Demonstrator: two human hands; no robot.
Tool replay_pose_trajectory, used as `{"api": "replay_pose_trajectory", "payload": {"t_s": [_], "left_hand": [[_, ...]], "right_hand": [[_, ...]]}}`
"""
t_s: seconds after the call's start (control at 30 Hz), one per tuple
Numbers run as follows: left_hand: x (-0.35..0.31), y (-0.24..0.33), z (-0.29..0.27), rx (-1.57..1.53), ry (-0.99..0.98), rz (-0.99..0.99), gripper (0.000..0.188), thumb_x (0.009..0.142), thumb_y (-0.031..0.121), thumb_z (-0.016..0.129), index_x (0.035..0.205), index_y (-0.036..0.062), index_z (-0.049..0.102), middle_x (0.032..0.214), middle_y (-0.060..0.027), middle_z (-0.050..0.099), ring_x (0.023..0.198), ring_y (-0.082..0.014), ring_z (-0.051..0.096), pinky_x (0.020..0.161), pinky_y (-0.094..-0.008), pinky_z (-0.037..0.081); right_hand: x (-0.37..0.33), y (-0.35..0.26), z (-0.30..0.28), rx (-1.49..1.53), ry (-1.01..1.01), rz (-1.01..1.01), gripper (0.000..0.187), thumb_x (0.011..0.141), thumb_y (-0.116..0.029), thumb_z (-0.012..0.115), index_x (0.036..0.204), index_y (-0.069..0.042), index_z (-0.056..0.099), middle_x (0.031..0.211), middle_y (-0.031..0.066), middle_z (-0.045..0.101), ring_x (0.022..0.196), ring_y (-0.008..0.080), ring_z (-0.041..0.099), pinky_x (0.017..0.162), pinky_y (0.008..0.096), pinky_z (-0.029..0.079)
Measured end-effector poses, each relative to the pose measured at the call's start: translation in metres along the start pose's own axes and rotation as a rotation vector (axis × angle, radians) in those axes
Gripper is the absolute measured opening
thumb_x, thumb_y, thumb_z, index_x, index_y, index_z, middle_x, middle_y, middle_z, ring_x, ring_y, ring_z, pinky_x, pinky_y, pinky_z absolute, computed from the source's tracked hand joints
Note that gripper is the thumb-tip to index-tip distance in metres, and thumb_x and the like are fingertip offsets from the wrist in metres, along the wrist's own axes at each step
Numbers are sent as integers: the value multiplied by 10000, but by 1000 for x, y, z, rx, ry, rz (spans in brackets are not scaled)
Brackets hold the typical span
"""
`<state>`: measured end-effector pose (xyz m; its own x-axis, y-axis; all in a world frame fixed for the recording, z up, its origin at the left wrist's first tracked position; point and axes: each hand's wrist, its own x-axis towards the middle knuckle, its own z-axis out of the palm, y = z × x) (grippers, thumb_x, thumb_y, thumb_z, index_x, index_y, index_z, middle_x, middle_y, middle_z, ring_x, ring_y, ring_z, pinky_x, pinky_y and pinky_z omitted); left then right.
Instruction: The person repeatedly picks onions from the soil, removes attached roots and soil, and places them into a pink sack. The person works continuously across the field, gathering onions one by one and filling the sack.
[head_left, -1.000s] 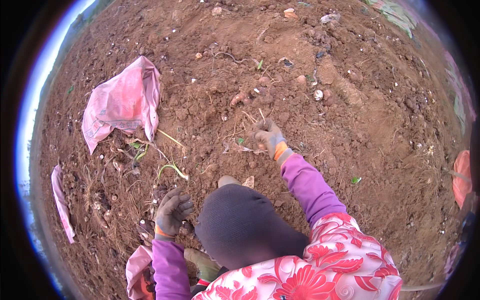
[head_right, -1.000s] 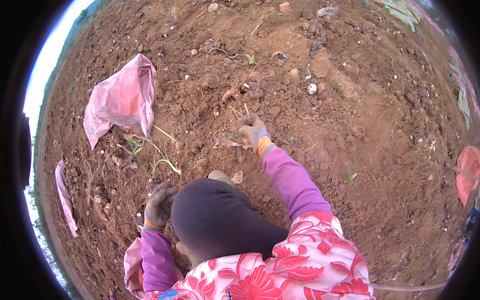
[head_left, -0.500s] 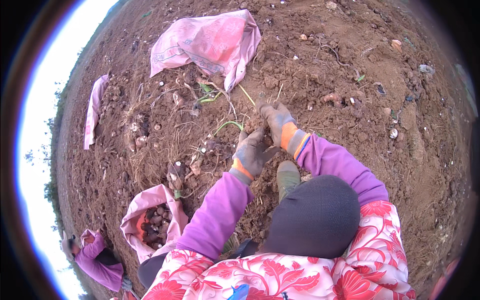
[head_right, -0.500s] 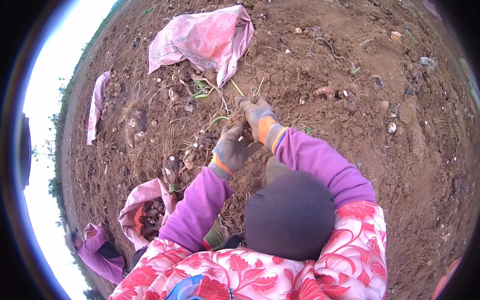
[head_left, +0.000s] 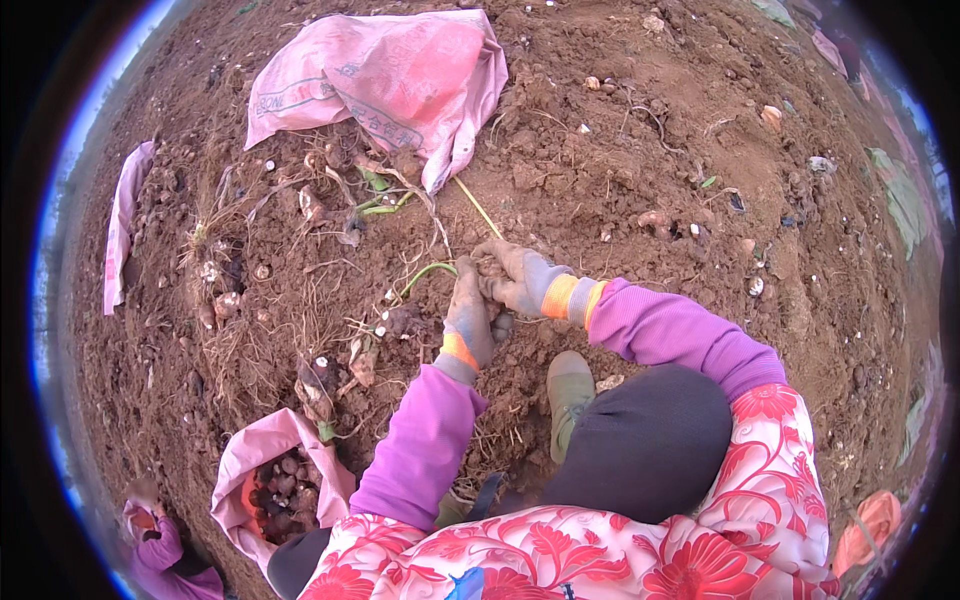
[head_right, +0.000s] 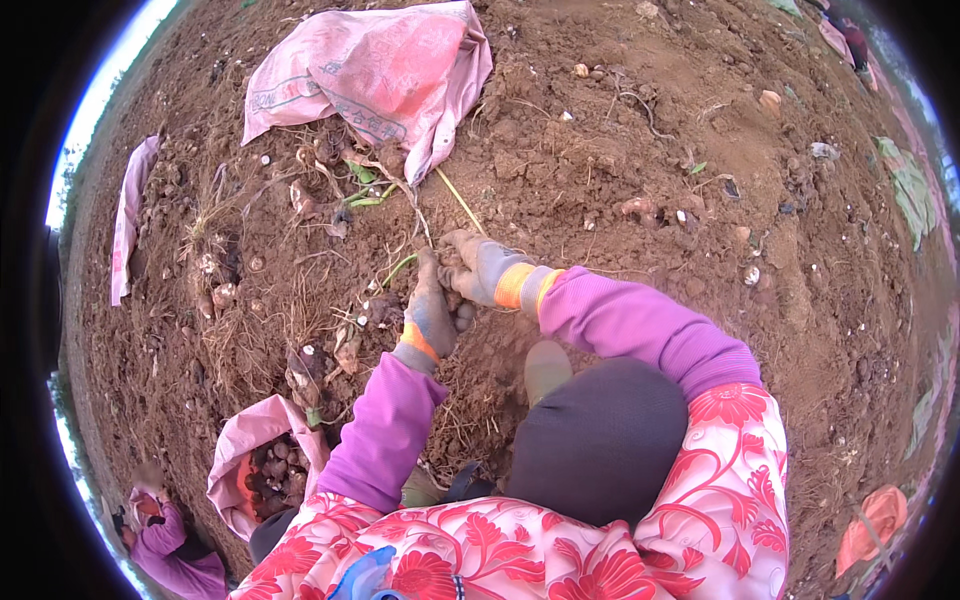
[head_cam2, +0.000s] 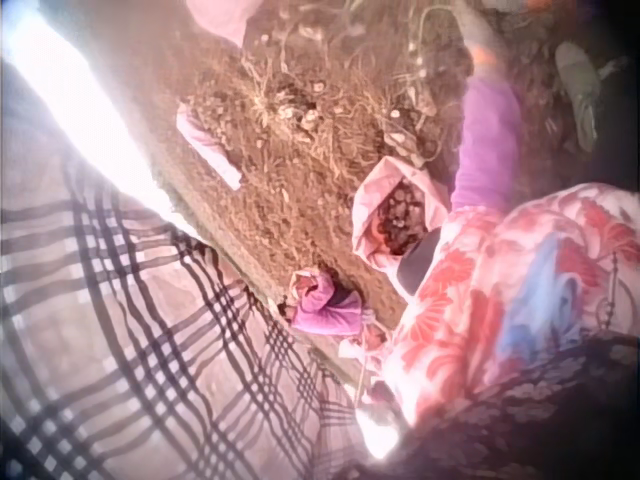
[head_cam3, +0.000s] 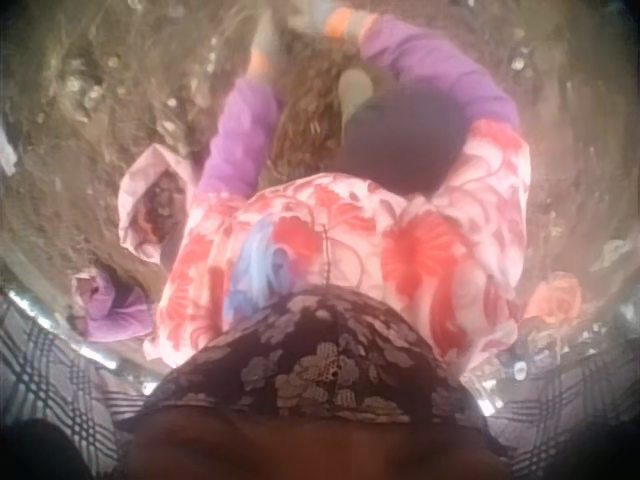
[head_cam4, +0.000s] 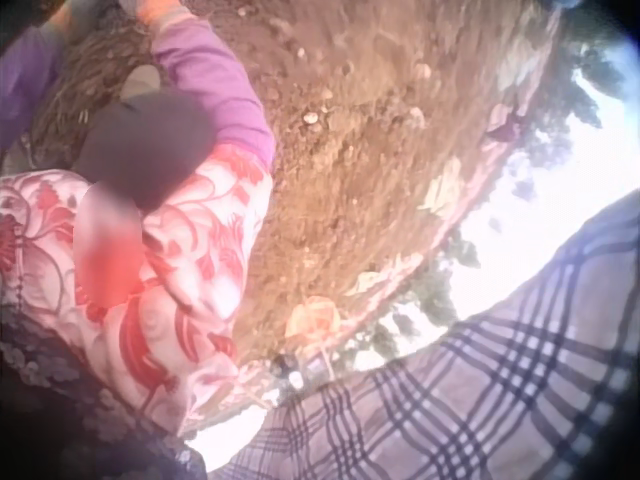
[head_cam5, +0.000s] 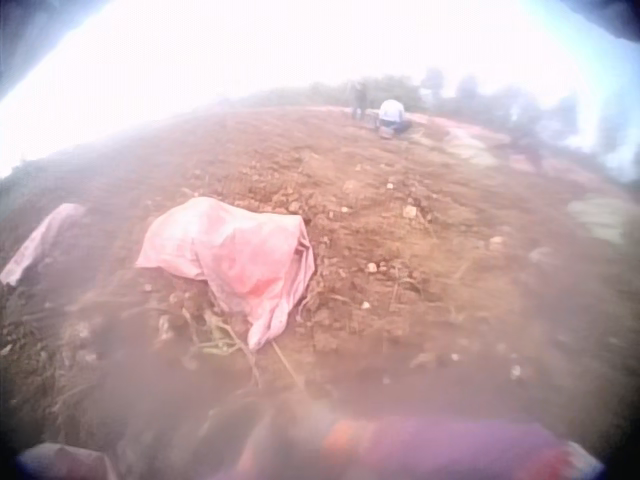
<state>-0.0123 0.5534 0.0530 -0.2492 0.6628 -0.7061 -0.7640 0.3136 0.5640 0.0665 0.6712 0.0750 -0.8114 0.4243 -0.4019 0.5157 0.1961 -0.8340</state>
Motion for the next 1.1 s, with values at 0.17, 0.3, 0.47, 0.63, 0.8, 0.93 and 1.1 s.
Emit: {"api": "replay_pose_trajectory", "payload": {"t_s": [0.17,0.3,0.47,0.63,0.8,0.93,1.1], "left_hand": [[18,30,-28,-277,-345,-188,720,930,818,383,762,152,599,490,31,445,327,-85,347,321,-238,237],[17,33,-25,-280,-659,-448,790,954,796,341,1214,108,629,500,-24,489,321,-100,331,324,-245,237],[26,31,-31,-174,-426,-178,747,1011,718,322,1389,122,567,528,-40,517,331,-109,346,335,-264,276],[40,40,-72,-274,-173,-193,660,1001,691,388,1130,109,671,686,-53,608,475,-177,515,436,-329,416],[33,31,-64,-244,-279,-22,512,853,438,764,1225,108,644,1045,-119,709,845,-317,691,714,-464,584],[48,31,-34,-270,-317,75,326,926,347,656,1145,107,678,968,-90,702,829,-307,683,709,-448,562],[74,28,-32,-401,-137,-170,290,975,284,562,1159,93,680,661,24,541,643,-209,545,644,-393,472]], "right_hand": [[23,10,-15,-67,-20,-337,482,881,-11,633,1357,-55,566,1163,136,690,1058,230,682,885,358,554],[33,42,-35,-717,14,-372,427,820,-169,668,1240,-98,651,1145,141,651,1054,379,656,911,464,535],[21,85,-87,-845,-115,137,568,918,-507,670,1357,-147,645,1365,138,601,1286,350,556,1087,501,445],[60,122,-202,-482,528,403,653,943,-537,617,1475,-170,522,1544,127,478,1402,347,464,1172,487,358],[118,124,-204,-743,361,525,752,905,-554,671,1523,-210,416,1529,59,506,1440,307,417,1131,576,318],[69,114,-125,-416,-85,461,719,922,-475,682,1550,-280,393,1565,111,447,1456,361,384,1169,557,340],[40,150,-94,-113,-110,136,527,921,-428,691,1384,-186,618,1501,152,508,1345,334,523,1125,444,411]]}}
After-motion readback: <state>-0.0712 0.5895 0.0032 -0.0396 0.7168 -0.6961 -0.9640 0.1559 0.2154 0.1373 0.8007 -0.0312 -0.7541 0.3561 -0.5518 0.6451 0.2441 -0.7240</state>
